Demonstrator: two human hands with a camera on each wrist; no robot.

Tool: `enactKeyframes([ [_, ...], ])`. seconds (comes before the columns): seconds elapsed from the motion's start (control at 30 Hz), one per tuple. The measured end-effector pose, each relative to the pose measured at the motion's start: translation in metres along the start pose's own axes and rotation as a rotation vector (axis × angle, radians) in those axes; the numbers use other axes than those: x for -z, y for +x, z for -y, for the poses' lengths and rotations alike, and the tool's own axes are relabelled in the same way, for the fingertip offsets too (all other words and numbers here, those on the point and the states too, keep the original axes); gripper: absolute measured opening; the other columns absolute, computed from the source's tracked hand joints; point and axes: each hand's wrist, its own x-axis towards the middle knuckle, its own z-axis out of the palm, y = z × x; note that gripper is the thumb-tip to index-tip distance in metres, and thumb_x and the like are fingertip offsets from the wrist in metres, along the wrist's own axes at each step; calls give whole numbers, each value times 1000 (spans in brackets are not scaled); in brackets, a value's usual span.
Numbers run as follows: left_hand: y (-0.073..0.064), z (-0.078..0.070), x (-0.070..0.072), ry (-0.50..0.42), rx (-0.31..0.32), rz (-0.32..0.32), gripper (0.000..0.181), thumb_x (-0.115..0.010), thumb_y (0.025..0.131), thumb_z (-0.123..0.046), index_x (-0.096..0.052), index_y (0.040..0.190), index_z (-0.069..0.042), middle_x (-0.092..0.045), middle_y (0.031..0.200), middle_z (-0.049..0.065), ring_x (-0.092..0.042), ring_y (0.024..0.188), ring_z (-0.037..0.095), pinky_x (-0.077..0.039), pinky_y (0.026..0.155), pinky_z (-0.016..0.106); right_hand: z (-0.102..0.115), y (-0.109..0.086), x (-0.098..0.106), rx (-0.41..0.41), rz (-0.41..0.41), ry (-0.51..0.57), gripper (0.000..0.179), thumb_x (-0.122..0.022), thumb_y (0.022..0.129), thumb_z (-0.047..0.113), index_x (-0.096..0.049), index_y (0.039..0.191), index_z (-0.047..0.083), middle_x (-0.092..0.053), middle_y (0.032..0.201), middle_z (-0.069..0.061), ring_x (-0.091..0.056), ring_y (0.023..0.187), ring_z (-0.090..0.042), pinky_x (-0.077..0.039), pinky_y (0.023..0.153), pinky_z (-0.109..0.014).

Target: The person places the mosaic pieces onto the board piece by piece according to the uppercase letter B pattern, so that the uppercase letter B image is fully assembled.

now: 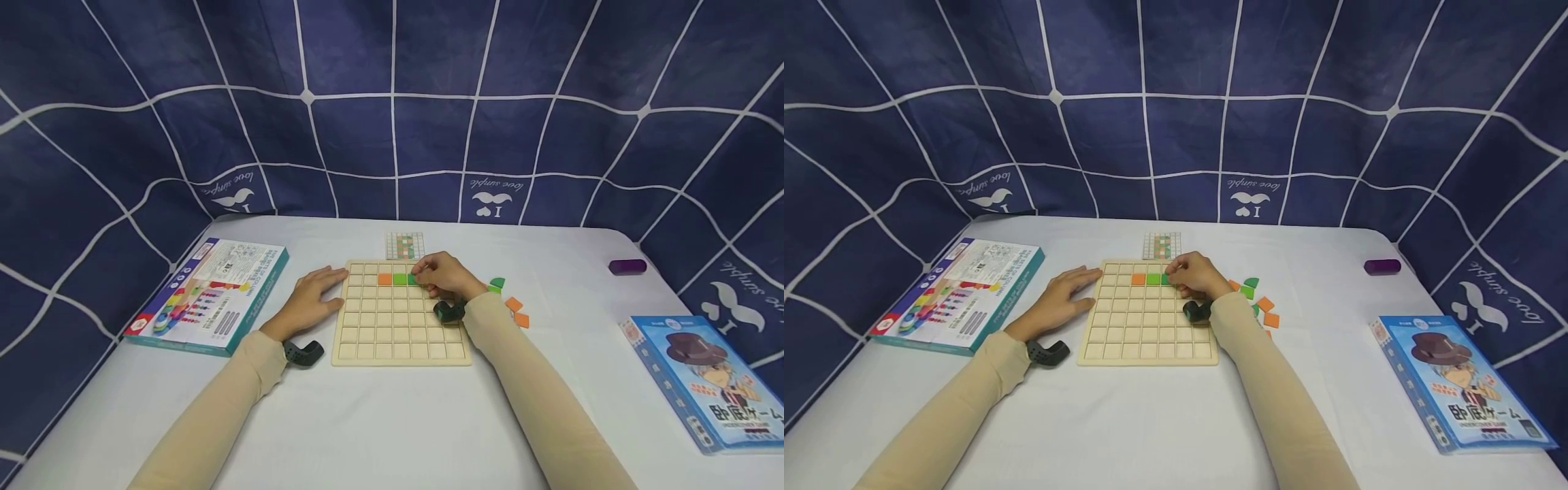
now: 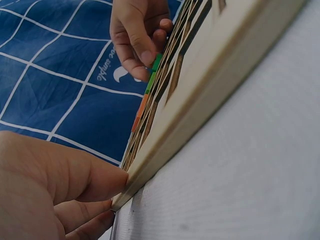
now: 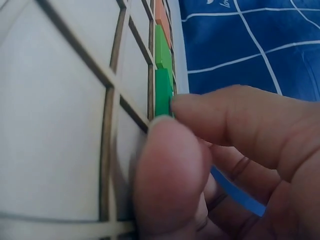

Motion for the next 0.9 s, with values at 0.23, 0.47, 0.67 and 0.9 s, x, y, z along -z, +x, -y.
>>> enactKeyframes([
  [0.23, -1, 0, -1, -1, 0, -5, 65, -65, 98, -15, -50, 159, 2, -46, 167, 19, -27, 162, 42, -13, 130, 62, -2, 0, -1, 26, -7, -3, 22, -72, 99, -2, -71, 120, -9, -54, 74, -2, -52, 49, -6, -48, 47, -16],
  [0.47, 0, 0, -1, 2, -3, -3, 64, -65, 99, -16, -50, 159, 1, -46, 167, 19, -27, 162, 42, -13, 130, 62, -4, 0, -1, 29, -38, -56, 19, -72, 100, 0, -74, 118, -6, -54, 72, -1, -52, 48, -5, -48, 47, -16],
  [0.67, 1, -2, -2, 7, -9, 0, 64, -64, 98, -16, -50, 159, 2, -46, 167, 19, -28, 162, 42, -13, 130, 62, -4, -2, 0, 30, -35, -72, 20, -72, 100, 1, -74, 119, -6, -55, 75, -1, -53, 50, -6, -49, 49, -17],
  [0.9, 0, -2, -1, 10, 9, 4, 65, -64, 99, -17, -50, 159, 1, -46, 168, 18, -26, 162, 42, -12, 131, 62, -8, -5, 6, 64, 21, -71, 23, -70, 104, 7, -73, 124, -3, -60, 86, -4, -59, 57, -9, -53, 55, -18],
])
